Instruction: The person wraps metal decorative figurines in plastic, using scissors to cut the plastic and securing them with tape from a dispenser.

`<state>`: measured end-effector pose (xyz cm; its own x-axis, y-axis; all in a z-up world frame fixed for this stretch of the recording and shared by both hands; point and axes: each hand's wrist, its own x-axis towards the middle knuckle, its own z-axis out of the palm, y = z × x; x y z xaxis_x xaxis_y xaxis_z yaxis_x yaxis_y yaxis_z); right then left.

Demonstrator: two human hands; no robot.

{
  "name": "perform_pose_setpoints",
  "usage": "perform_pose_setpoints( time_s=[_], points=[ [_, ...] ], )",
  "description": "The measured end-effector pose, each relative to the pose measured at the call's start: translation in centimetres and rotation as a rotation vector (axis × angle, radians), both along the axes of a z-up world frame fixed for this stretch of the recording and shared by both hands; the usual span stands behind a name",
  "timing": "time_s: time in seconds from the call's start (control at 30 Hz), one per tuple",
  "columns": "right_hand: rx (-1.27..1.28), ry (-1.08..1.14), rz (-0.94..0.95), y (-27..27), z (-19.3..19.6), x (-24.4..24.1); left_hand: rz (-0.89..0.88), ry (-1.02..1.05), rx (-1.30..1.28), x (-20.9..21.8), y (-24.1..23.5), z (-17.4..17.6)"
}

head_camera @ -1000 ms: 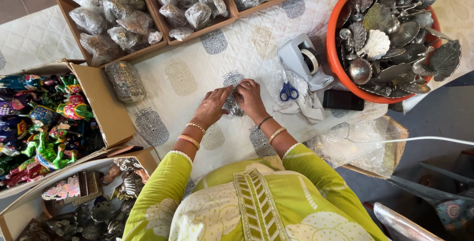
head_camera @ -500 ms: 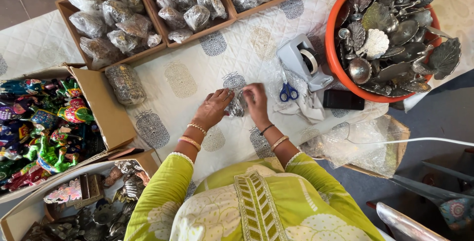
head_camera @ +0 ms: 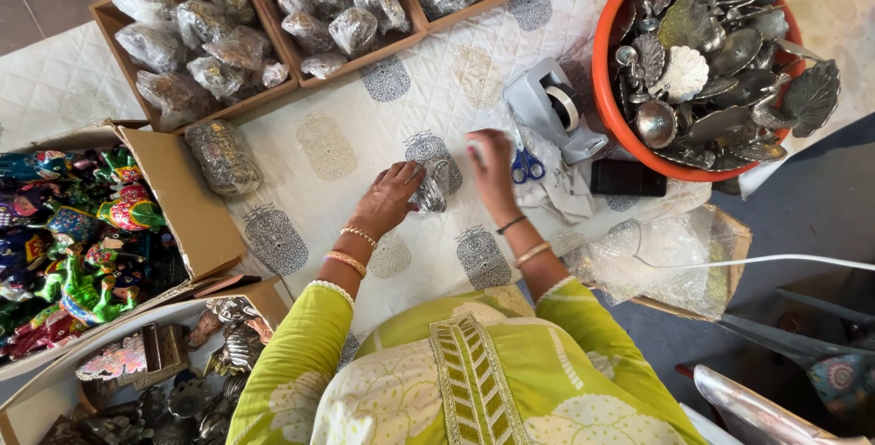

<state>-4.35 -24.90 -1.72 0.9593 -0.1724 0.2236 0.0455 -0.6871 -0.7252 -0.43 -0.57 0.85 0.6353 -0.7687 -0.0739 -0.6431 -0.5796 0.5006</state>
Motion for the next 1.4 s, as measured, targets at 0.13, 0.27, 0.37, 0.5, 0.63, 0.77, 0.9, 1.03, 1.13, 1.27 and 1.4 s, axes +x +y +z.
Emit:
perform_pose_setpoints(
  time_s=[0.13, 0.27, 0.37, 0.5, 0.63, 0.77, 0.9, 1.03, 1.13, 1.27, 1.4],
  points=[
    [-0.097, -0.139, -0.350, -6.8, 2.0, -2.6, 0.064, 0.081, 0.000, -0.1, -0.1, -0.3],
    [-0.281, -0.135, -0.485, -13.3, 5.8, -5.7, 0.057, 0.112, 0.052, 0.0, -0.5, -0.4],
    [-0.334, -0.072, -0.466, -16.3, 6.1, -6.2, 0.106, 0.132, 0.082, 0.0, -0.4, -0.6],
    [-0.417, 0.029, -0.379, -17.6, 5.8, -5.8, 0.132, 0.112, 0.051, -0.4, -0.1, -2.4],
    [-0.600, 0.104, -0.377, -16.9, 6.4, -4.9, 0.138, 0.088, 0.037, -0.4, 0.0, -3.0],
    [-0.576, 0.128, -0.368, -17.7, 5.2, -5.2, 0.148, 0.090, 0.037, -0.4, 0.0, -2.9],
    [-0.462, 0.098, -0.366, -19.9, 2.8, -5.8, 0.138, 0.080, 0.043, -0.4, 0.1, -3.0],
    [-0.499, 0.129, -0.356, -18.7, 4.5, -5.7, 0.127, 0.065, 0.044, -0.3, 0.1, -3.0],
    [-0.524, 0.161, -0.342, -17.7, 5.6, -5.2, 0.126, 0.071, 0.080, -0.3, 0.0, -2.4],
    [-0.469, 0.189, -0.377, -18.8, 4.5, -5.1, 0.125, 0.071, 0.094, -0.3, 0.0, -2.5],
    [-0.362, 0.111, -0.309, -20.3, 2.5, -5.7, 0.126, 0.079, 0.101, -0.2, -0.1, -2.5]
  ],
)
